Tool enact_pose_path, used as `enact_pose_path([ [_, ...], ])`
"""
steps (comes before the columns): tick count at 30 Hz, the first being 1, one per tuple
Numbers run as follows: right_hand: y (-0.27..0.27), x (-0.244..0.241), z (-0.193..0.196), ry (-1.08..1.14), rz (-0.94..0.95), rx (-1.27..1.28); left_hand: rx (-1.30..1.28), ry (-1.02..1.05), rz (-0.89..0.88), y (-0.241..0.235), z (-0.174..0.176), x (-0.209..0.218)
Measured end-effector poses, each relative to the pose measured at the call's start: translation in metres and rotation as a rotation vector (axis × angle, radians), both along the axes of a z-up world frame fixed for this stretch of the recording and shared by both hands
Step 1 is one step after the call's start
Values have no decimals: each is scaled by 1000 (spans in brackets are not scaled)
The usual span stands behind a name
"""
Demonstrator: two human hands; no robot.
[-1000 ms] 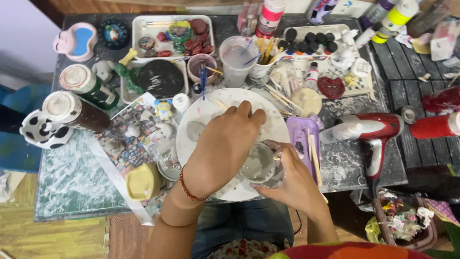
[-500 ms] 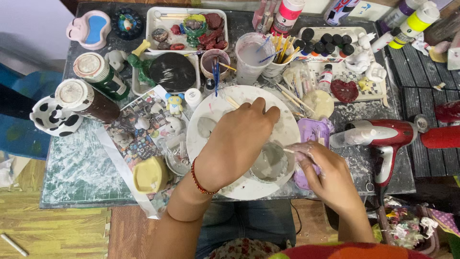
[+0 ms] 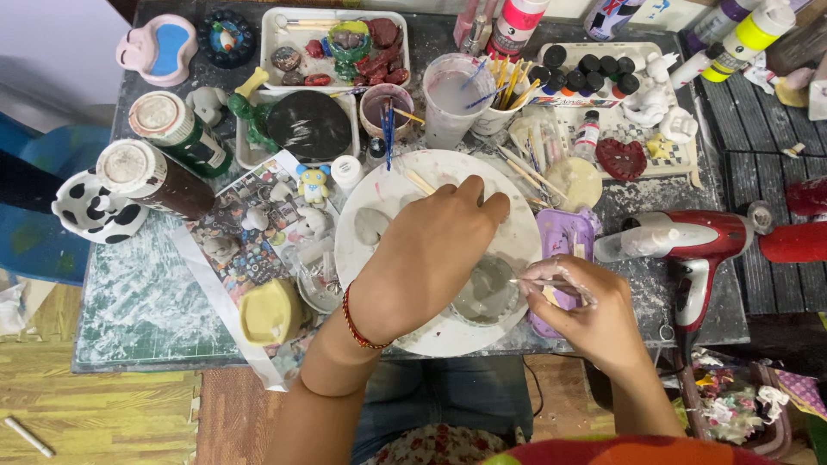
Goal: The person shapes a small piece of gray clay into a rounded form and attaches a metal keyring. They then use a wooden stick to apply a gray paste to the clay surface, smoothing and detailing the object.
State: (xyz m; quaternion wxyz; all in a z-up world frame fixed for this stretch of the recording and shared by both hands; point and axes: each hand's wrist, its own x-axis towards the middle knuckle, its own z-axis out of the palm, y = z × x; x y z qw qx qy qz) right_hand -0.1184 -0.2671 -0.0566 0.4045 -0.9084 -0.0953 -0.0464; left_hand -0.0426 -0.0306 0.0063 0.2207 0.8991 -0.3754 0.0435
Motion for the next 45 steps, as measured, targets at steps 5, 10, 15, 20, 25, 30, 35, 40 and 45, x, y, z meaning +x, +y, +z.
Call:
enact_pose_path([
  [5, 3, 2, 2, -76, 7, -122, -14, -7, 5, 0, -2, 1],
  [10, 11, 6, 6, -105, 23, -179, -17, -5, 8, 0, -2, 1],
  [15, 13, 4, 13, -63, 95, -176, -33, -1, 7, 1, -2, 0],
  [20, 8, -1, 22, -36, 145, -110, -8, -9, 12, -1, -2, 1],
  [25, 8, -2, 20, -58, 90, -141, 11, -9, 16, -1, -2, 1],
  [30, 10, -1, 17, -33, 34, -162, -6, -10, 15, -1, -3, 1],
  [35, 17, 2, 13, -24, 5, -155, 8, 1, 4, -2, -3, 1],
  [40, 15, 1, 13, -147, 185, -223, 19, -4, 14, -2, -3, 2],
  [45, 11, -3, 15, -96, 243, -190, -5, -28, 9, 0, -3, 1],
])
